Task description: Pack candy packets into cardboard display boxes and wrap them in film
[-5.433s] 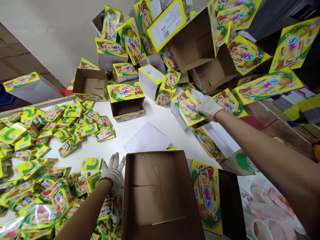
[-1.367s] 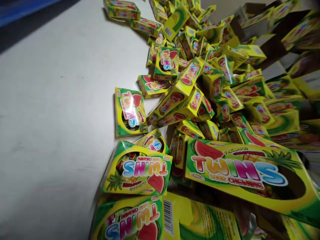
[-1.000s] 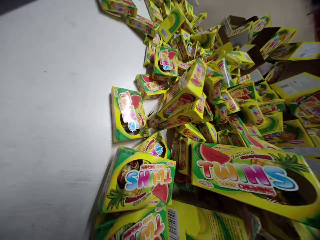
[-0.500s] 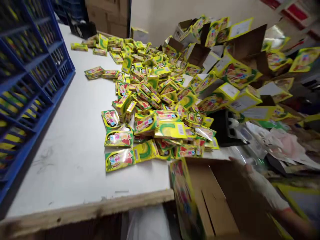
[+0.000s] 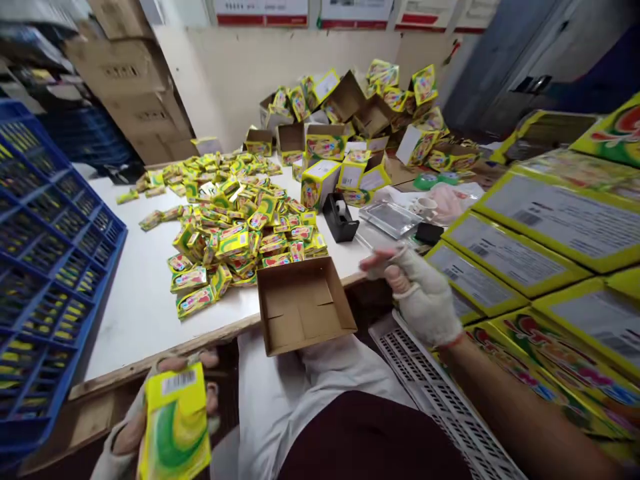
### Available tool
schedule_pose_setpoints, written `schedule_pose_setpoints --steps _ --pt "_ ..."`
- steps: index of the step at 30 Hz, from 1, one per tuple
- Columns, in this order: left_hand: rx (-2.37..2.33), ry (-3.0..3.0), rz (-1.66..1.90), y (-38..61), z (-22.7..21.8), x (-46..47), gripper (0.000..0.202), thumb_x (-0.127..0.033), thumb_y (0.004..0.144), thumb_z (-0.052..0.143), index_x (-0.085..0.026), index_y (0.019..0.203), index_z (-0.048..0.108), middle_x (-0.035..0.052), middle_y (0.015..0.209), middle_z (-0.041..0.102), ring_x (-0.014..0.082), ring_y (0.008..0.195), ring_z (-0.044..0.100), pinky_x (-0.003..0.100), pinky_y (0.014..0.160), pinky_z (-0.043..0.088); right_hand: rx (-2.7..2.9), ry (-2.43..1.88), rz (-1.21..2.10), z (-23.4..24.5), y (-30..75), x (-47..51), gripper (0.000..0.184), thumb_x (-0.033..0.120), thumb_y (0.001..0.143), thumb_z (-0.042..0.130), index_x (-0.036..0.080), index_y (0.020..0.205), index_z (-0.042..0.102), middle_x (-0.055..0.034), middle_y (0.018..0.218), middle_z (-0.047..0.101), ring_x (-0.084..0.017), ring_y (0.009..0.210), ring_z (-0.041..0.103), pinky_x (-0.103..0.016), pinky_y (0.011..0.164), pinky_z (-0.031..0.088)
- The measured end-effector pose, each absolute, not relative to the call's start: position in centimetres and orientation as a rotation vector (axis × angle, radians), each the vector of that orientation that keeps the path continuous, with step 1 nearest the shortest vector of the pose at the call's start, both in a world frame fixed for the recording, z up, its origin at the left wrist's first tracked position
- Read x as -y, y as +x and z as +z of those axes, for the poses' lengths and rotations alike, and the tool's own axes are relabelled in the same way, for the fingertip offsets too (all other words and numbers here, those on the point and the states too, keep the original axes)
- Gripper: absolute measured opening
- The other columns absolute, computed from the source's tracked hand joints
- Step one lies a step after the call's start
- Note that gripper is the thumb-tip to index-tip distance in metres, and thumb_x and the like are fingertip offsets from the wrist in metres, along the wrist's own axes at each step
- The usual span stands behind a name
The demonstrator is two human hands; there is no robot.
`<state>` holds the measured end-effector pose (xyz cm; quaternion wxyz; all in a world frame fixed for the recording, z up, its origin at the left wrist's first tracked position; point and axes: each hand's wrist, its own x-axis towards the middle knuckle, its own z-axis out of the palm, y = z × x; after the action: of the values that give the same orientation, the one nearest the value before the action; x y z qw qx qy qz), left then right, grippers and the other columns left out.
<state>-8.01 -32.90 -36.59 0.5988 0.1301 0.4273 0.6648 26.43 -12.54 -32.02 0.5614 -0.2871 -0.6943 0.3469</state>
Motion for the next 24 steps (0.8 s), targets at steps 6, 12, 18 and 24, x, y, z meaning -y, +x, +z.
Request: schedule_pose_setpoints --steps 6,12,18,24 --pt "-0.809 0.058 1.692 6.9 -30.8 28.6 0.025 -0.031 0.097 0.051 -0.015 0.089 0.068 0.0092 0.091 0.074 0.0207 0.084 0.072 0.036 0.076 0.063 1.777 -0.457 1.161 -34.1 23.9 19.6 0.041 0.05 0.095 0.055 0.02 0.116 0.073 -0.0109 0.118 0.072 -0.025 0.111 0.067 -0.037 0.1 0.053" --pt "-0.685 -0.206 1.751 10.3 -31.6 26.8 0.035 -0.027 0.103 0.039 -0.009 0.091 0.067 0.0129 0.094 0.074 0.0209 0.086 0.073 0.035 0.078 0.063 1.534 -0.539 1.62 -35.2 21.8 20.2 0.058 0.064 0.088 0.059 0.015 0.113 0.075 -0.0141 0.111 0.073 -0.027 0.102 0.069 -0.039 0.094 0.057" --pt "-0.722 -0.097 1.808 10.5 -31.4 27.6 0.026 -0.021 0.1 0.045 -0.007 0.094 0.066 0.0191 0.101 0.072 0.0247 0.091 0.073 0.037 0.081 0.063 1.624 -0.652 1.457 -35.8 21.5 19.5 0.058 0.066 0.081 0.064 0.014 0.103 0.079 -0.0145 0.105 0.075 -0.03 0.1 0.07 -0.041 0.093 0.058" --pt "-0.654 -0.206 1.836 11.1 -31.2 26.3 0.027 -0.022 0.1 0.044 -0.01 0.091 0.066 0.0148 0.095 0.073 0.0203 0.082 0.072 0.034 0.08 0.062 1.728 -0.435 0.88 -37.6 21.2 18.5 0.035 0.032 0.093 0.059 0.025 0.125 0.07 -0.0081 0.121 0.07 -0.024 0.108 0.068 -0.035 0.097 0.057"
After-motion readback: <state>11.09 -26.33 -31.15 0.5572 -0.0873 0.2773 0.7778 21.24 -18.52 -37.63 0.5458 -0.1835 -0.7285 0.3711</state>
